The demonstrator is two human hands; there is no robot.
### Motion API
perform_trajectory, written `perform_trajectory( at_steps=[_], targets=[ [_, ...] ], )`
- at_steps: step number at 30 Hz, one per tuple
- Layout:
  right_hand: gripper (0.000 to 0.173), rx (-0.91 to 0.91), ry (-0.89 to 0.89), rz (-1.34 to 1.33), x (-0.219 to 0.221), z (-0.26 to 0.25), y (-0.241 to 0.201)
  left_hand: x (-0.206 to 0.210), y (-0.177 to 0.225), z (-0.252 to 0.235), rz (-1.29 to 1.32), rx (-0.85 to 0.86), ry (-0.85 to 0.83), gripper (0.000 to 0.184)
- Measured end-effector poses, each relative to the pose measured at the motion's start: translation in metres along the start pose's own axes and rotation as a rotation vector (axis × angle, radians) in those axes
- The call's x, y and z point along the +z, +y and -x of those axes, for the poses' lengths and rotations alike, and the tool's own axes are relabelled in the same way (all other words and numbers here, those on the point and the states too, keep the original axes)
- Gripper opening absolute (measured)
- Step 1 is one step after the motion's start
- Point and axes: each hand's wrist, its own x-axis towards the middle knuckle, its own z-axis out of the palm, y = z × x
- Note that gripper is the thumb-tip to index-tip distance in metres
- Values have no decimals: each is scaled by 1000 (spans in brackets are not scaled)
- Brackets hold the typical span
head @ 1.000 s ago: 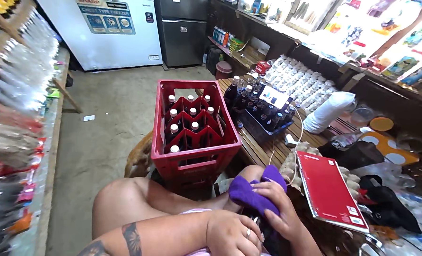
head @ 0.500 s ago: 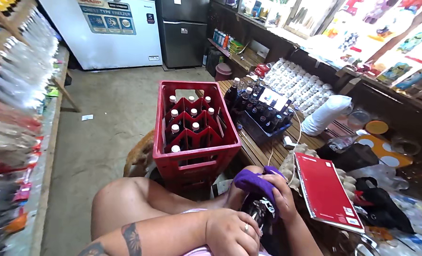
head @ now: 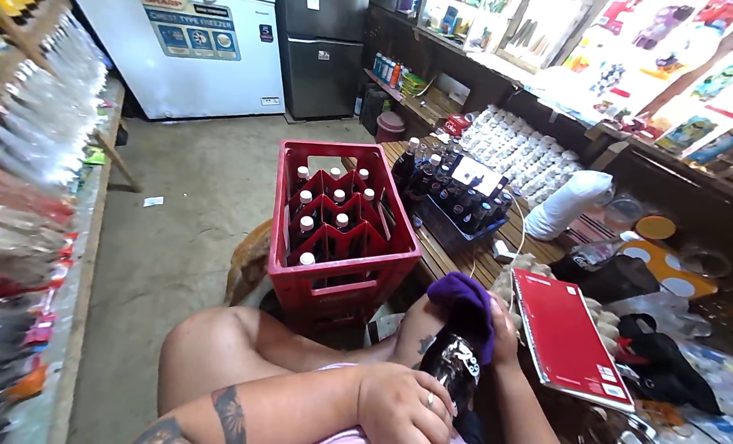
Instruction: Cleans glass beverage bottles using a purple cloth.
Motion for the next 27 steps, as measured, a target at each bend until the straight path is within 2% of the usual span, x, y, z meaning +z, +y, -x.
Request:
perform_trajectory(
  at_steps=[5, 9, 11, 16, 22, 25, 27],
  targets=[
    [50, -89, 199, -52, 9, 33, 12, 2, -1, -1, 6, 13, 5, 24],
    [72, -36, 208, 22, 13, 56, 9, 4, -2, -1, -32, 25, 21, 23],
    [76, -81, 171, 79, 12, 62, 12, 4, -2, -2, -41, 26, 24, 24],
    [59, -295, 31, 143, 19, 69, -2, 4, -3, -1, -39, 37, 64, 25],
    [49, -606, -210, 341, 20, 62, -28, 5, -2, 1, -37, 18, 67, 26],
    [50, -631, -268, 340, 16, 49, -28, 5, -4, 1, -37, 16, 68, 26],
    [51, -585, -287, 347, 13, 37, -24, 4, -4, 1, -47, 16, 73, 24]
  ],
)
